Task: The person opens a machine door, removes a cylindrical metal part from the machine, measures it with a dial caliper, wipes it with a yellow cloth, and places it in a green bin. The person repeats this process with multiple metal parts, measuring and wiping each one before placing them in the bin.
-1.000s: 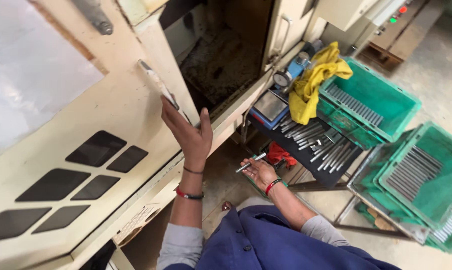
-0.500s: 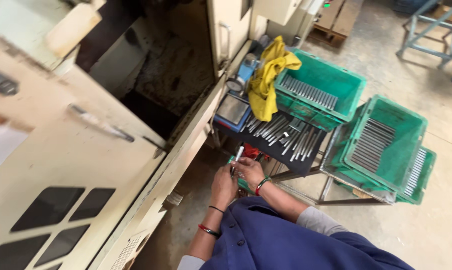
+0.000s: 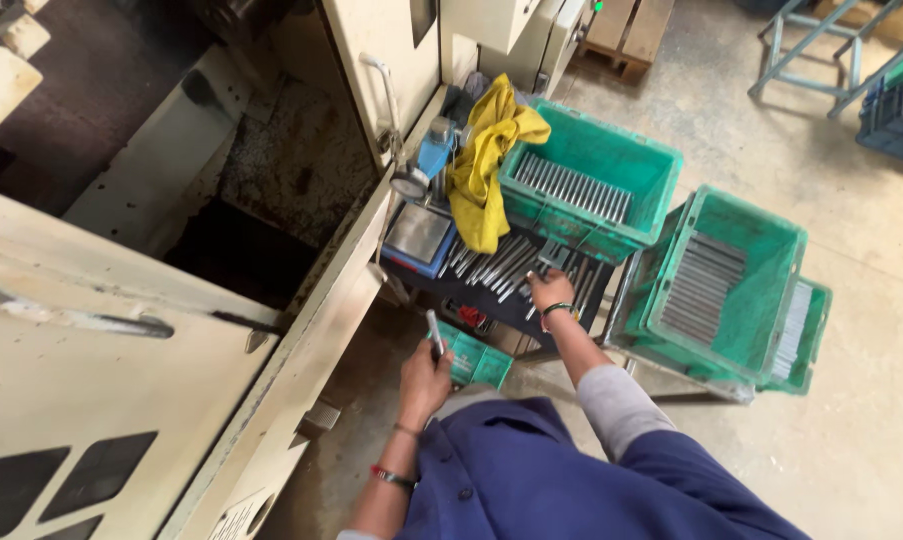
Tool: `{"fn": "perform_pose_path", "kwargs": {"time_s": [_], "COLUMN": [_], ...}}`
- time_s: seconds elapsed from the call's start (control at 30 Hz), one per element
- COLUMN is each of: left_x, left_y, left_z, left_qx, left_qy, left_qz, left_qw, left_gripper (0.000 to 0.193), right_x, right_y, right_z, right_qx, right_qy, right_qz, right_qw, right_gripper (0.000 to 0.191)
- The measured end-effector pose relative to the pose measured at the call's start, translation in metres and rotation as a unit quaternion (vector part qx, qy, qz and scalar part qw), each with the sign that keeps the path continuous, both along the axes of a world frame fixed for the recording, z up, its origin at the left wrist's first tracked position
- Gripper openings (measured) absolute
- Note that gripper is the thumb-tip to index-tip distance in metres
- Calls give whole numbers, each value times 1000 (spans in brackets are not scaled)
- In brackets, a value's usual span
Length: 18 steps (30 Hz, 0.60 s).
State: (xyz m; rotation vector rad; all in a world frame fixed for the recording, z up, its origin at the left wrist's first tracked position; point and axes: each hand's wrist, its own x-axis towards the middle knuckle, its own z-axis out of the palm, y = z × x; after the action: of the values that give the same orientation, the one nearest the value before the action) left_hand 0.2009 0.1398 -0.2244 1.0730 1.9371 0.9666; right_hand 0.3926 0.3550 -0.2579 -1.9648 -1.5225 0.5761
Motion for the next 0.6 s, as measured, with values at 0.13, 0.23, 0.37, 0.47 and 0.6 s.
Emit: {"fn": "perform_pose_path", "kwargs": {"time_s": [0.13, 0.23, 0.37, 0.47, 0.6], "left_x": [3, -1, -7, -11, -14], "left_y": [-3, -5, -6, -7, -6], "left_z": [2, 1, -3, -1, 6], "left_qx": [-63, -37, -45, -42, -41], "left_qy": [-61, -33, -31, -32, -41], "left_qz": [44, 64, 90, 98, 105], "left_qw": [995, 997, 994, 994, 993], "left_gripper": [28, 28, 26, 26, 26], "right_x": [11, 6, 2, -1, 1], "right_y": [41, 63, 78, 79, 72], "right_z": [11, 15, 11, 3, -5], "right_qx": [-97, -169, -182, -157, -83], "right_qy": [-91, -123, -164, -143, -57], "right_qz": [-18, 10, 34, 57, 50], "right_qw": [991, 978, 969, 976, 994], "right_gripper": [64, 76, 82, 64, 44]}}
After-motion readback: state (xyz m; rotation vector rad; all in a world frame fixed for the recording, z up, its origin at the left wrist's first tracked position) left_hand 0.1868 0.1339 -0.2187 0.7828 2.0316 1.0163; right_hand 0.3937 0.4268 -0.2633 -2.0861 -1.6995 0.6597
